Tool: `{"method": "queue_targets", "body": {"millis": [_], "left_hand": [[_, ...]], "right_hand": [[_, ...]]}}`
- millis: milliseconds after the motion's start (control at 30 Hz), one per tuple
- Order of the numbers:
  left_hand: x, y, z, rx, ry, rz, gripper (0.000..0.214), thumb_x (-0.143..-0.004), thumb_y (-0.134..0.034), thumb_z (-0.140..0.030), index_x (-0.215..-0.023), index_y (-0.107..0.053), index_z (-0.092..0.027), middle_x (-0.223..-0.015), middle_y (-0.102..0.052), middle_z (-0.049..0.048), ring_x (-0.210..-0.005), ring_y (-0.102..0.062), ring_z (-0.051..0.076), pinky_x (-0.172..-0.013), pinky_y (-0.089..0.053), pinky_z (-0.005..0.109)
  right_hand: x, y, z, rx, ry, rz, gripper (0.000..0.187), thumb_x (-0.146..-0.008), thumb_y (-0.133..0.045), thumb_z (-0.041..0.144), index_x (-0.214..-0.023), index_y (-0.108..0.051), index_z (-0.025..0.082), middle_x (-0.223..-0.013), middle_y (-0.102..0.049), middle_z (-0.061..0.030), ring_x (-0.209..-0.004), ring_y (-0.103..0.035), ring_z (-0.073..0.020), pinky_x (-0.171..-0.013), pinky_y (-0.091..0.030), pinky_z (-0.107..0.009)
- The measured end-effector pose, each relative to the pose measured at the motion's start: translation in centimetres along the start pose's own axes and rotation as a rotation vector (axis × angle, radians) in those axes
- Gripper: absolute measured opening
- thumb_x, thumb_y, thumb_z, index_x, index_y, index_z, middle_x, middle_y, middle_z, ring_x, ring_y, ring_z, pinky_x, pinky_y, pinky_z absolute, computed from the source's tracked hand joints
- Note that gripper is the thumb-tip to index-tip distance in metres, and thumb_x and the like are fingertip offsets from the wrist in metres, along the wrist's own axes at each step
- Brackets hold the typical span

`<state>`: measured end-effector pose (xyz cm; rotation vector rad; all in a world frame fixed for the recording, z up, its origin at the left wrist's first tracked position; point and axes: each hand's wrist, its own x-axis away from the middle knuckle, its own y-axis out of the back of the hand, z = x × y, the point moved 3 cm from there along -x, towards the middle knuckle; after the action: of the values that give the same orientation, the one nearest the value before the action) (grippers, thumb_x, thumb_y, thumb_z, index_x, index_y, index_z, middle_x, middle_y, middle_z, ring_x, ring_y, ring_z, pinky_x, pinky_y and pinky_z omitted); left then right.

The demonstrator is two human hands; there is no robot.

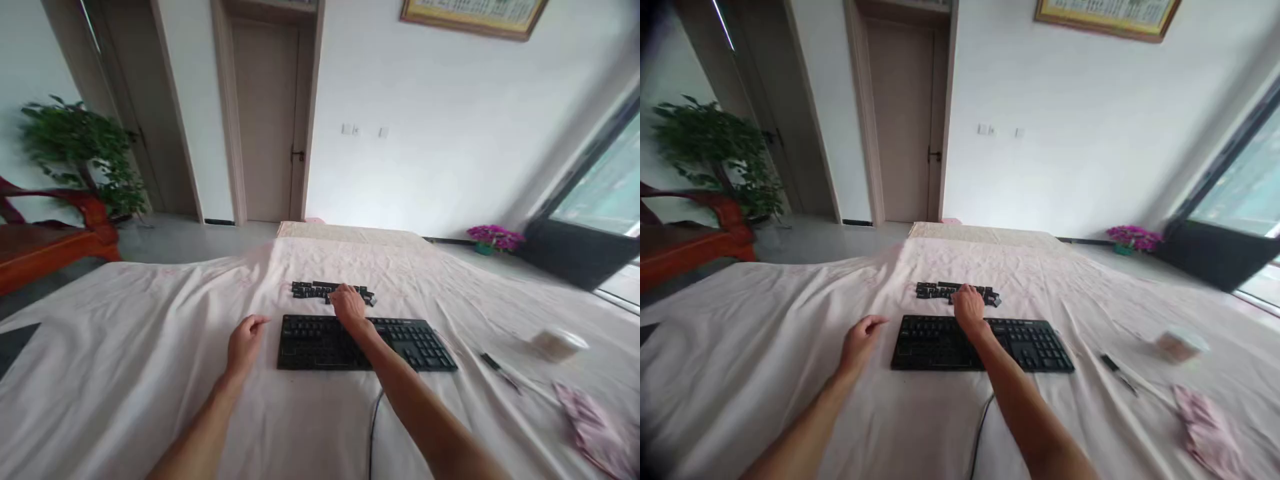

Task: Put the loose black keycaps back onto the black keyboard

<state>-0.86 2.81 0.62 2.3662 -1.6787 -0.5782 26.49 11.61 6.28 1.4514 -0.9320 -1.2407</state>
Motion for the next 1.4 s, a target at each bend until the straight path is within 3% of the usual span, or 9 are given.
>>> {"method": "queue_targets", "body": {"millis": [300,467,667,867,1067,1400], "left_hand": [[-0.4,0.0,0.1,-0.024,0.006,-0.013,0.024,-0.077,-0.048,-0.027,-0.090,-0.068,-0.021,-0.098,-0.071,0.0030,-0.093,-0.064,0.019,-0.088,-0.045,0.029],[-0.3,0.1,-0.3,-0.041,0.008,-0.016,0.024,-0.077,-0.049,-0.027,-0.090,-0.068,-0.021,-0.097,-0.071,0.0029,-0.092,-0.065,0.018,-0.087,-0.046,0.028],[-0.2,0.1,-0.2,-0.045,0.013,-0.018,0.024,-0.076,-0.049,-0.026,-0.090,-0.068,-0.022,-0.097,-0.072,0.0023,-0.091,-0.065,0.018,-0.087,-0.046,0.028],[-0.3,0.1,-0.2,-0.087,0.033,-0.007,0.025,-0.076,-0.049,-0.026,-0.090,-0.069,-0.024,-0.096,-0.072,0.0005,-0.090,-0.065,0.018,-0.085,-0.047,0.029],[-0.2,0.1,-0.3,-0.088,-0.006,-0.011,0.025,-0.076,-0.048,-0.025,-0.090,-0.069,-0.023,-0.097,-0.072,0.0014,-0.092,-0.064,0.019,-0.086,-0.046,0.029],[-0.3,-0.1,0.1,-0.077,0.002,-0.011,0.025,-0.076,-0.048,-0.024,-0.091,-0.068,-0.023,-0.097,-0.071,0.0012,-0.092,-0.064,0.018,-0.087,-0.046,0.028]], "right_hand": [[-1.2,-0.7,0.9,-0.029,0.018,0.033,0.024,-0.088,-0.050,0.025,-0.086,-0.074,0.021,-0.103,-0.063,-0.0099,-0.103,-0.052,-0.0222,-0.083,-0.035,-0.029],[-1.1,-0.6,1.0,-0.080,0.013,0.036,0.020,-0.087,-0.052,0.024,-0.087,-0.072,0.022,-0.102,-0.064,-0.0069,-0.097,-0.057,-0.0189,-0.079,-0.035,-0.027],[0.7,1.2,0.9,-0.190,0.013,0.026,0.022,-0.091,-0.047,0.030,-0.097,-0.068,0.025,-0.102,-0.066,-0.0010,-0.090,-0.060,-0.0141,-0.071,-0.035,-0.023],[3.7,3.1,1.2,-0.345,0.105,0.057,0.015,-0.087,-0.053,0.029,-0.089,-0.066,0.025,-0.095,-0.068,0.0013,-0.089,-0.060,-0.0144,-0.069,-0.033,-0.023],[5.4,3.0,1.9,-0.242,0.112,0.105,0.020,-0.090,-0.050,0.028,-0.090,-0.069,0.023,-0.097,-0.065,-0.0036,-0.089,-0.059,-0.0167,-0.070,-0.034,-0.024],[6.4,2.1,1.9,-0.202,0.166,0.083,0.017,-0.087,-0.056,0.030,-0.100,-0.066,0.025,-0.100,-0.063,-0.0034,-0.099,-0.054,-0.0178,-0.076,-0.037,-0.024]]}}
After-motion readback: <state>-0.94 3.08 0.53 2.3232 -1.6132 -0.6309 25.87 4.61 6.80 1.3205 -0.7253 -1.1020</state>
